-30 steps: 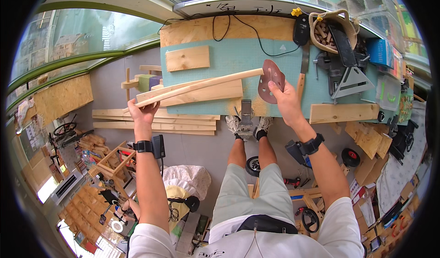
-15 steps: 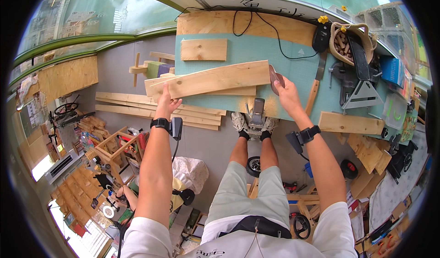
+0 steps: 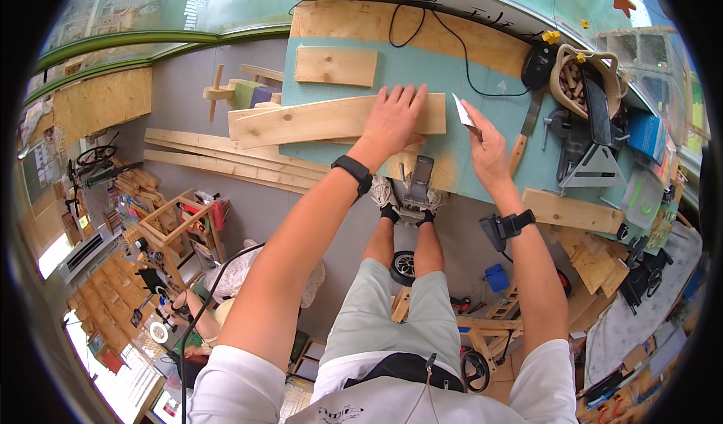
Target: The person measures a curved wooden board using a tape measure and a pencil, marks it with a speed square, and uses a hand saw to cut a slot into the edge of the board. They then sand the cut area and the surface of the wood with a piece of sandpaper.
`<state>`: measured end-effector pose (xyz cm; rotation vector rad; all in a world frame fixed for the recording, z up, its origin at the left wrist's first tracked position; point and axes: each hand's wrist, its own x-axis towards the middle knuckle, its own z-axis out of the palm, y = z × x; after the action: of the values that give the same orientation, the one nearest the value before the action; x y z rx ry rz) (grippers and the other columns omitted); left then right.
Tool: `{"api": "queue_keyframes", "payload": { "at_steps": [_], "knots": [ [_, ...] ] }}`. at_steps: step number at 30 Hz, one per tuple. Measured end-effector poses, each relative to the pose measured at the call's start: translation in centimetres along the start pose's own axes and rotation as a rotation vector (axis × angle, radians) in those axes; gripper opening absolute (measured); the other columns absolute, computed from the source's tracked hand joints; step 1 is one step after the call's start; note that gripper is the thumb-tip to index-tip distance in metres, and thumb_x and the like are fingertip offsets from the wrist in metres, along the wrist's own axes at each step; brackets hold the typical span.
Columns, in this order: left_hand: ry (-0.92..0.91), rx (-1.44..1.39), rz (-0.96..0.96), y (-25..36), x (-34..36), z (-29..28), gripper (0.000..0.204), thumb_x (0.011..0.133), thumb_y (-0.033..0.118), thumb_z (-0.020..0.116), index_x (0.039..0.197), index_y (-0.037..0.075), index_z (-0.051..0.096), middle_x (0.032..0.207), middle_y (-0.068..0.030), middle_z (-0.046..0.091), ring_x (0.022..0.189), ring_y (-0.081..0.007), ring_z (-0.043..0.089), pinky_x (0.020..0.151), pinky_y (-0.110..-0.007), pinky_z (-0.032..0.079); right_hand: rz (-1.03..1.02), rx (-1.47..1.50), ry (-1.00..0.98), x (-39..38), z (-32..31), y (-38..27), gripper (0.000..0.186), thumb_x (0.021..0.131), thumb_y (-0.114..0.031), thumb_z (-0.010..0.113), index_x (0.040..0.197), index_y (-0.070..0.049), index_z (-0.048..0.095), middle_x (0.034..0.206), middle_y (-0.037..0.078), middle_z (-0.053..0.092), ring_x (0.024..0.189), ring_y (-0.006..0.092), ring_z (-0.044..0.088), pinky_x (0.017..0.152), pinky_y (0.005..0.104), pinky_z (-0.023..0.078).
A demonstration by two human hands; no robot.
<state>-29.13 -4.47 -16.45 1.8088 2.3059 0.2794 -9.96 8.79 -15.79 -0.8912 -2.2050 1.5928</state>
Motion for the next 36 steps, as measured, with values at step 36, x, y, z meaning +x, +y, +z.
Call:
{"api": "queue_keyframes", "payload": {
  "at_steps": [36],
  "knots": [
    [-0.129,-0.434,0.051,1.0,-1.3,-8.8,0.108,0.062,0.0,0.081,0.158,0.006,0.031,0.129,-0.019,0.062,0.124,-0.0403,0.054,0.109,-0.045,0.045,-0.599,-0.37,-0.217,-2.1,-2.9,-8.6,0.051,0.083,0.008,0.062,0.132,-0.003,0.066,0.139,0.012,0.064,0.132,0.0313,0.059,0.108,0.0464,0.051]
  ]
}}
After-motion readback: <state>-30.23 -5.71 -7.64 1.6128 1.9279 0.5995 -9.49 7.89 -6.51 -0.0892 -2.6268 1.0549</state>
